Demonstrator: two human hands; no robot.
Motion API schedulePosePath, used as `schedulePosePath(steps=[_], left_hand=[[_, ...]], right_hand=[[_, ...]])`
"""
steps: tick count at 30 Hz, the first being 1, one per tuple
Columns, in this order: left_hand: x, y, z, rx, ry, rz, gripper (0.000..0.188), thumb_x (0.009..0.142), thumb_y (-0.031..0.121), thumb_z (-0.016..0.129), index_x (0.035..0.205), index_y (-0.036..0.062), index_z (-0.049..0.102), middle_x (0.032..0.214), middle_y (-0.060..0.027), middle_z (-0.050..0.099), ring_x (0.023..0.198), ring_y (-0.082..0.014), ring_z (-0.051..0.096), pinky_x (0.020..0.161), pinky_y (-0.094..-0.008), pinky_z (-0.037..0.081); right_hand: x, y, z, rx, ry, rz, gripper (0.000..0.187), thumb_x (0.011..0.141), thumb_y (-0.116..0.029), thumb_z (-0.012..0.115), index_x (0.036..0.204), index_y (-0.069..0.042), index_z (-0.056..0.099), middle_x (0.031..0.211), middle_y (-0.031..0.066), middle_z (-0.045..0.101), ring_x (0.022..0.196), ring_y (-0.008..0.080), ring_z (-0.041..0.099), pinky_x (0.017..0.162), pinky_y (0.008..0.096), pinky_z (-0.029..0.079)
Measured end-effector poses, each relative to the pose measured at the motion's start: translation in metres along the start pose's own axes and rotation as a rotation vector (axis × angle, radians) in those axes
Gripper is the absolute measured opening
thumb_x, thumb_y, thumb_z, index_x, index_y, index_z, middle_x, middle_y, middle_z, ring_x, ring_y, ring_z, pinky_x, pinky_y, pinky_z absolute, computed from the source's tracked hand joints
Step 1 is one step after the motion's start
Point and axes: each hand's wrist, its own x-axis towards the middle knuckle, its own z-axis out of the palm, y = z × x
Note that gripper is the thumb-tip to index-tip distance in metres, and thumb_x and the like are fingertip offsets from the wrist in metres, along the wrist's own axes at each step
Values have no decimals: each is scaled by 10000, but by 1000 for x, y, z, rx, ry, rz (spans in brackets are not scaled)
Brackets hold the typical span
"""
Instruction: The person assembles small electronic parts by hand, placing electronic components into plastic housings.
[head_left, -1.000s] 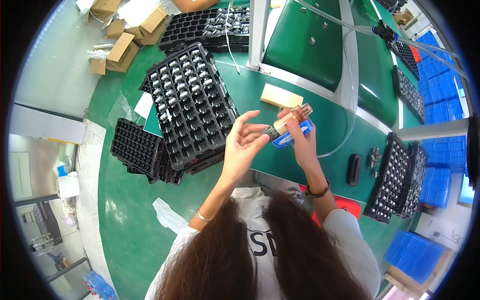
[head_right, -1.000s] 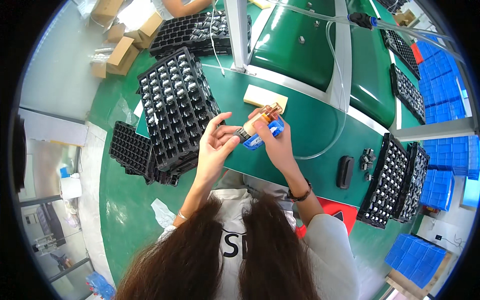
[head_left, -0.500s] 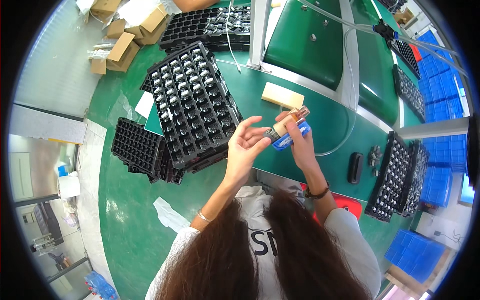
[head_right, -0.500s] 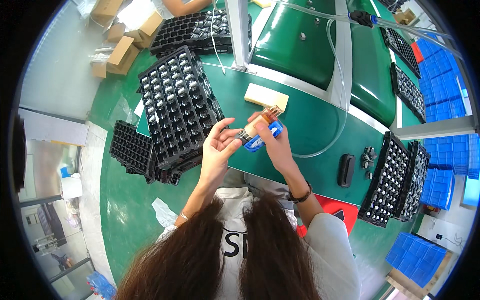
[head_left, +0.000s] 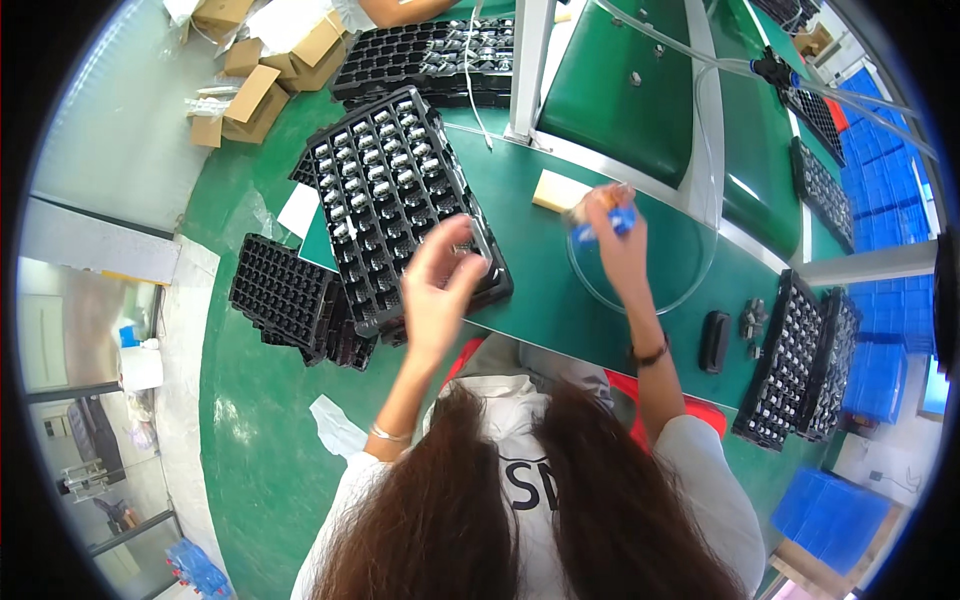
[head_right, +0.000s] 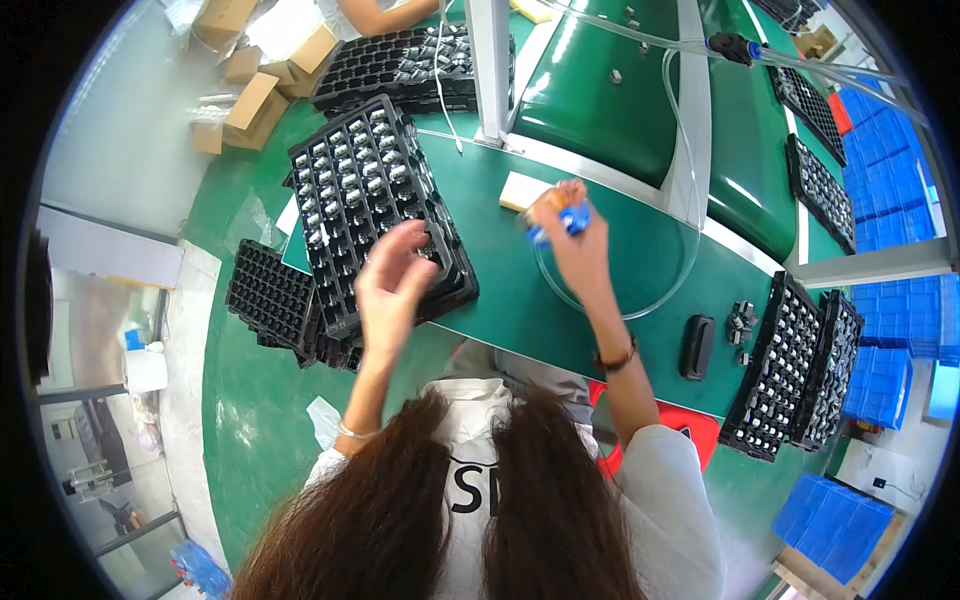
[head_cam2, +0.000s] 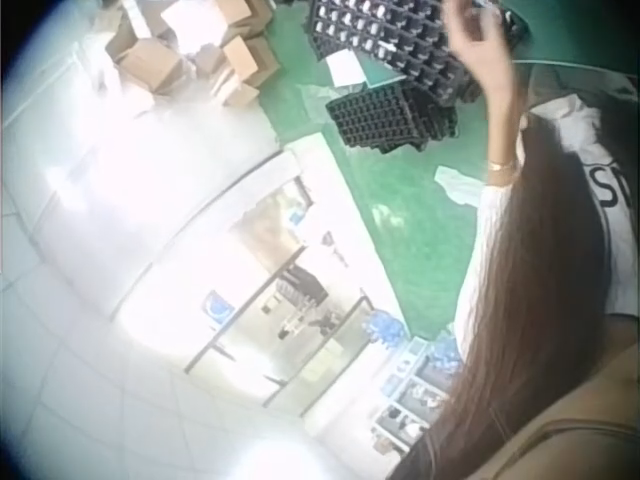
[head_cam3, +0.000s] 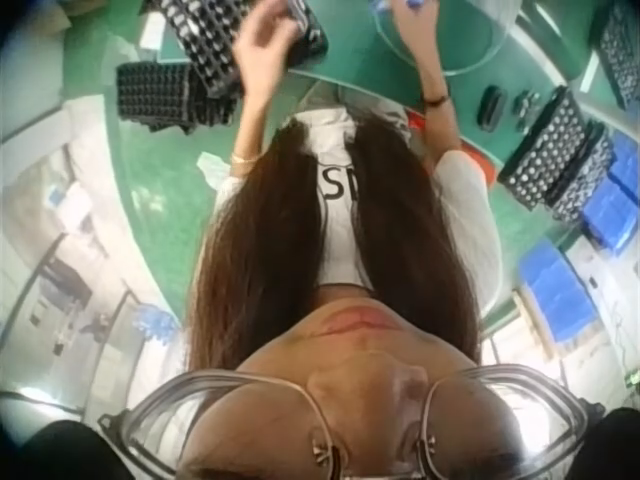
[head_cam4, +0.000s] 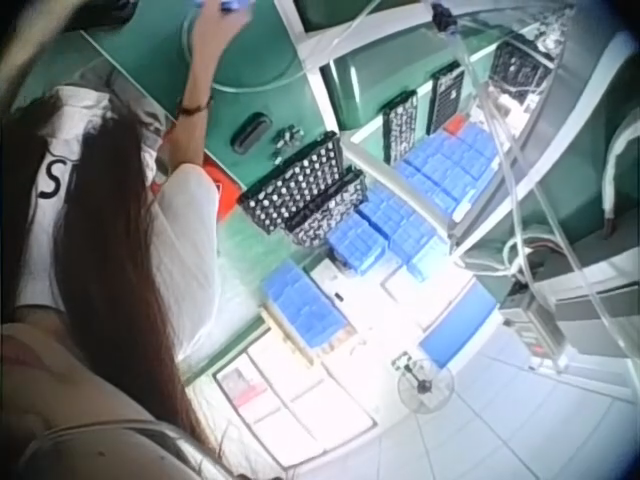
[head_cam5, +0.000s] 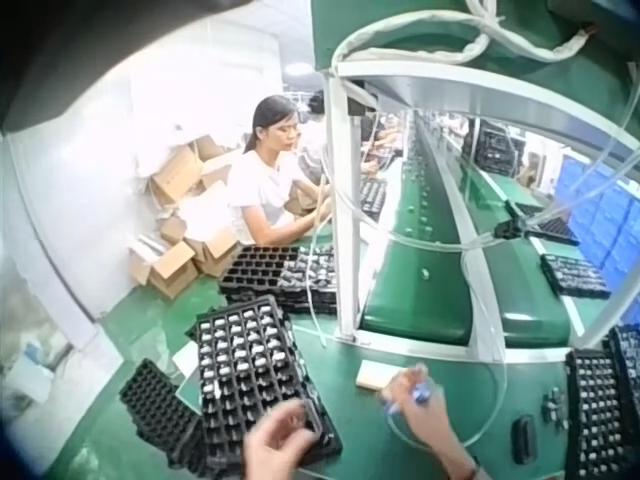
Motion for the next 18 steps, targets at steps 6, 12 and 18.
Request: schedulePosePath(steps=[6, 12, 18], left_hand=[[34, -17, -122, 998, 263, 286, 269, 790, 82, 629, 1058, 65, 610, 1046, -89, 606, 977, -267, 539, 880, -351, 413], [41, -22, -151, 1048, 18, 219, 251, 751, 40, 657, 993, 25, 591, 1057, -102, 580, 1003, -294, 548, 890, -356, 419], [53, -24, -157, 1054, 4, 205, 238, 718, 10, 676, 942, 18, 598, 996, -88, 589, 924, -266, 576, 827, -341, 442]], right_hand=[[34, 23, -3, -594, -70, 20, 331, 794, -306, 673, 963, -29, 608, 802, 131, 632, 728, 208, 621, 678, 290, 468], [25, 18, -4, -679, -57, -6, 522, 701, -350, 759, 1062, -59, 520, 833, 126, 614, 739, 243, 609, 650, 322, 459], [3, 8, -26, -656, -82, 32, 678, 602, -314, 832, 1117, -69, 466, 782, 53, 456, 671, 182, 463, 616, 288, 417]])
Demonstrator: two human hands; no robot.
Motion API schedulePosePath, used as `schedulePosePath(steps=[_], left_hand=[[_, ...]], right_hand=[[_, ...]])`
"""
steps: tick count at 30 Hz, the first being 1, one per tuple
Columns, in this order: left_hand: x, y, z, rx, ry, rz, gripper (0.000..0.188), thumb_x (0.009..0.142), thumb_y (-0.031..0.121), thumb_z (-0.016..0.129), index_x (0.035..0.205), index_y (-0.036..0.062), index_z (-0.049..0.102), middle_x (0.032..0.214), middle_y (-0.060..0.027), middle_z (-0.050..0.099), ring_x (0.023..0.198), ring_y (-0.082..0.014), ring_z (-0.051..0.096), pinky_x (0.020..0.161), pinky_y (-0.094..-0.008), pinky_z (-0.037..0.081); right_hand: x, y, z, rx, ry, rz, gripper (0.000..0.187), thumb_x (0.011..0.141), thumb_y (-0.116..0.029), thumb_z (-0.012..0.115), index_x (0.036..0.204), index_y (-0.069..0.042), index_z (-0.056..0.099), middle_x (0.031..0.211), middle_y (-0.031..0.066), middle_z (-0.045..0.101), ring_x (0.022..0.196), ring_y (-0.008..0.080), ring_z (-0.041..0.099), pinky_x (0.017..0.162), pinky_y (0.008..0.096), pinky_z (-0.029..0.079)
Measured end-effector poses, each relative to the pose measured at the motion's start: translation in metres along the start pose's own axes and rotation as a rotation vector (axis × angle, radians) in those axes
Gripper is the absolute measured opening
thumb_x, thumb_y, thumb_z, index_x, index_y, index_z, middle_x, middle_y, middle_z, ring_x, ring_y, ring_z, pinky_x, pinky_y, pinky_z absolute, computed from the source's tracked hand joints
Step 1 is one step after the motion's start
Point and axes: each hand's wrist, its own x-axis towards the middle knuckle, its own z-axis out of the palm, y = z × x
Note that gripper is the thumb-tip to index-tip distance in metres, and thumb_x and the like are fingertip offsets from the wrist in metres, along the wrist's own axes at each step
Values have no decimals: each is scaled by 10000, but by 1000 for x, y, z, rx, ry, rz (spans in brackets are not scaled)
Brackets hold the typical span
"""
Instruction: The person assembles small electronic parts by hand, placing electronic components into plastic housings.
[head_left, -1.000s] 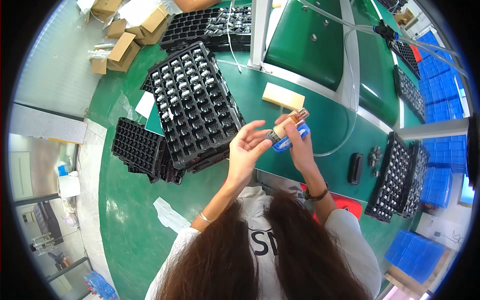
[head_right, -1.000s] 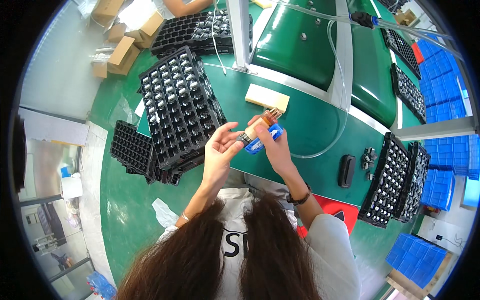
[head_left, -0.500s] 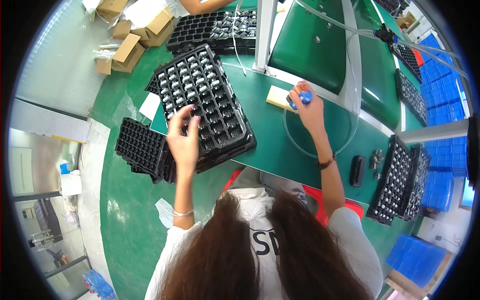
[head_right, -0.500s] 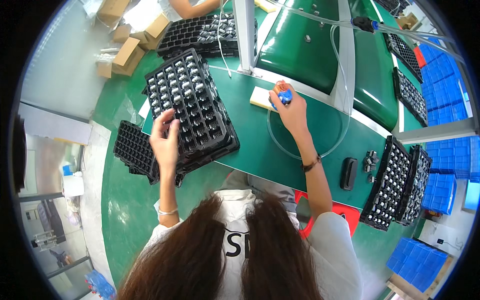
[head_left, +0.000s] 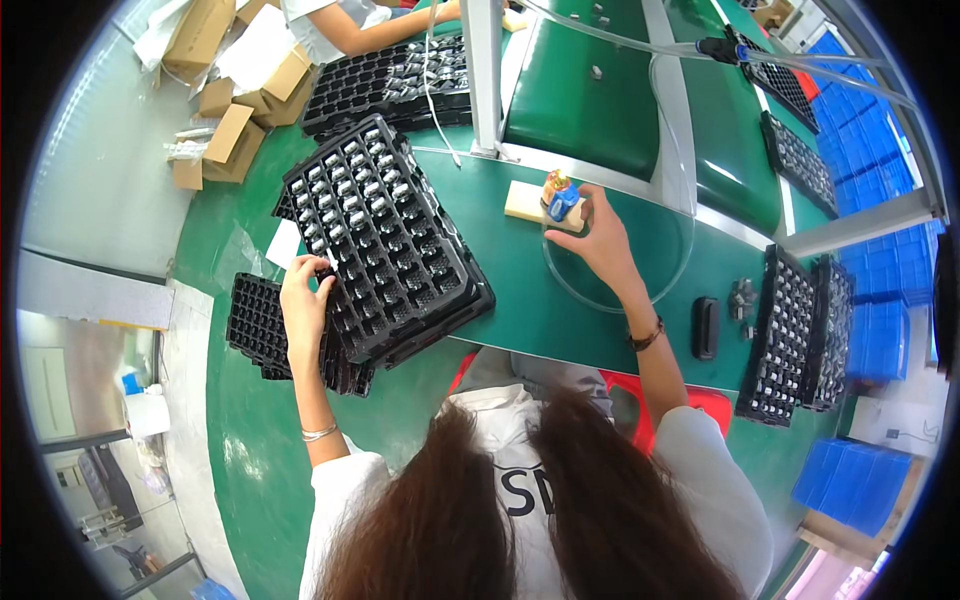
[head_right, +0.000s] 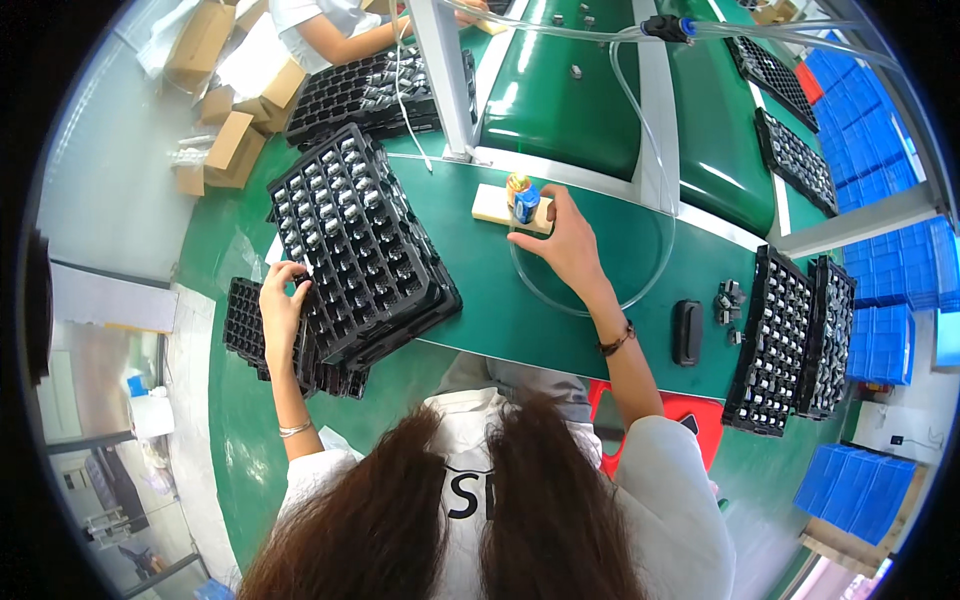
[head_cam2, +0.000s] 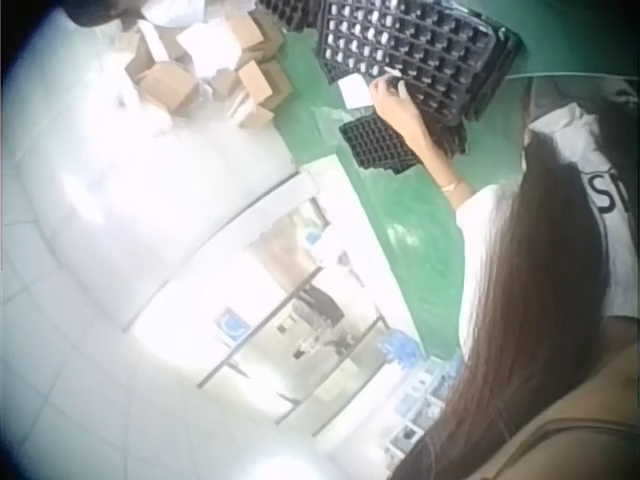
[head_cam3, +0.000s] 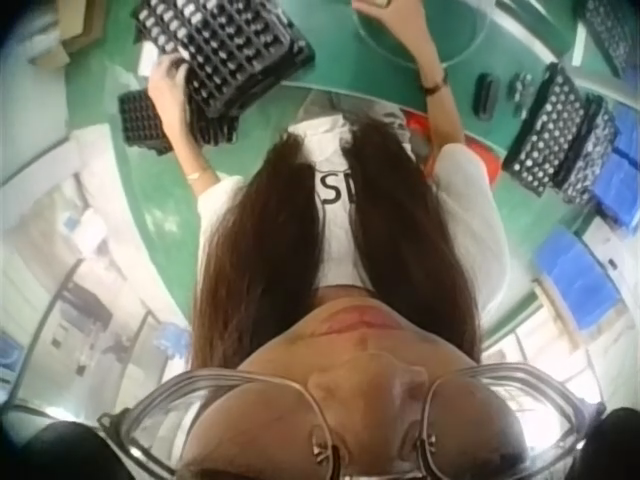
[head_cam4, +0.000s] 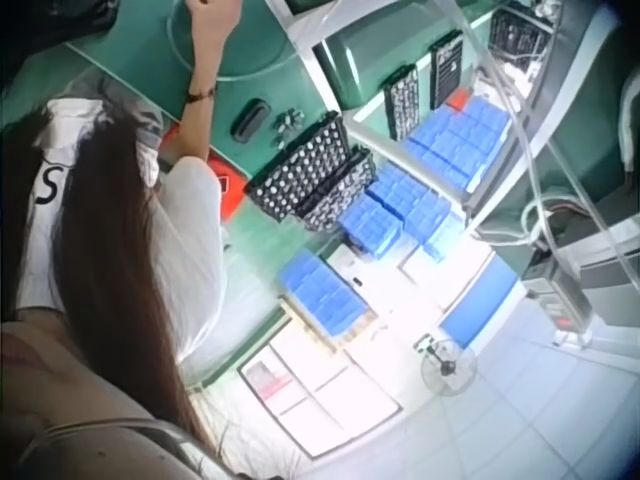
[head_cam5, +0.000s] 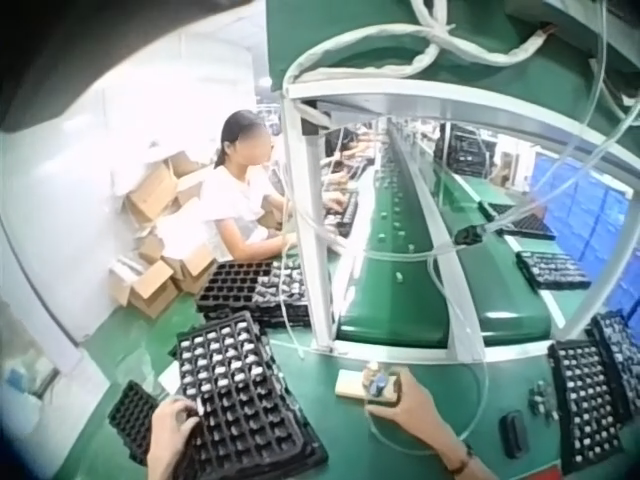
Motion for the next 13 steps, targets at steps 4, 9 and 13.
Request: schedulePosePath(steps=[4, 9, 13], left_hand=[[9, 0, 1, -44, 0, -65, 234, 700, 2, 691, 910, 19, 588, 937, -83, 595, 839, -241, 583, 766, -328, 454], [6, -9, -7, -91, 5, -90, 227, 699, 8, 696, 902, 23, 596, 909, -73, 625, 787, -210, 589, 730, -317, 463], [-2, -4, -26, -37, 40, -35, 254, 708, 93, 717, 928, 36, 603, 968, -62, 623, 885, -206, 570, 801, -336, 439]], right_hand=[[3, 7, 0, 30, 2, 37, 636, 622, -283, 820, 1112, -65, 478, 841, 46, 484, 678, 170, 461, 628, 278, 418], [26, -3, 18, 75, 57, -121, 562, 652, -218, 802, 1084, -47, 486, 946, 65, 550, 713, 158, 490, 697, 274, 448], [51, 55, 55, 311, -162, -146, 420, 757, -84, 705, 1092, -75, 453, 957, 61, 594, 891, 170, 578, 843, 311, 467]])
